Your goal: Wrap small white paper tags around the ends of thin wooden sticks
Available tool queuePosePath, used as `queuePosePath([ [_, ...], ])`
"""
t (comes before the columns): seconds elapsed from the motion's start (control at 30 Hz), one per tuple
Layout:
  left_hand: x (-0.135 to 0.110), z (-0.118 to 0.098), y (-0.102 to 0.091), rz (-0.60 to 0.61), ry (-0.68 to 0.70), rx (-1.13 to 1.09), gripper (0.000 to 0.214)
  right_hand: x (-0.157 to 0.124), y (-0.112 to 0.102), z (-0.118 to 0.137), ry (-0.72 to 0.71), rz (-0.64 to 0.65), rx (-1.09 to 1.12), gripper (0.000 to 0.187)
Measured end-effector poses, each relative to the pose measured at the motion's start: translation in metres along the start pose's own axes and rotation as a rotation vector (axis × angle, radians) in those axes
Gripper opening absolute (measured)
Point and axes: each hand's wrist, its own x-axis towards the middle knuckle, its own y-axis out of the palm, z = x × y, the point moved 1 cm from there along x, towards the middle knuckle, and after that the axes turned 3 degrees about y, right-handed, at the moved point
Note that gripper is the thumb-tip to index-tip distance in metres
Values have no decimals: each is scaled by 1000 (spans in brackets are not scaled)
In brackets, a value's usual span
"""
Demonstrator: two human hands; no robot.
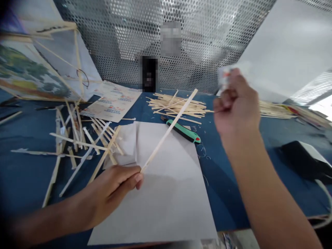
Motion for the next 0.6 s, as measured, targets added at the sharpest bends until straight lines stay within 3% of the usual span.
queuePosePath([
  [0.07, 0, -2, -2, 8, -13, -27, 38, 6, -12, 1, 52, -42, 55, 37],
  [0.13, 0, -4, -5, 14, -36, -56, 38, 2, -13, -6, 158, -2, 85, 36],
  [0.23, -1, -8, -8, 20, -73, -135, 39, -24, 6, -25, 293, 136, 102, 23],
  [0.37, -2, -10, -10, -6, -93, -249, 42, -67, 36, -40, 254, 369, 55, 14],
  [0.6, -5, -14, -13, -1, -34, -228, 40, -85, 34, -43, 317, 687, 76, 13],
])
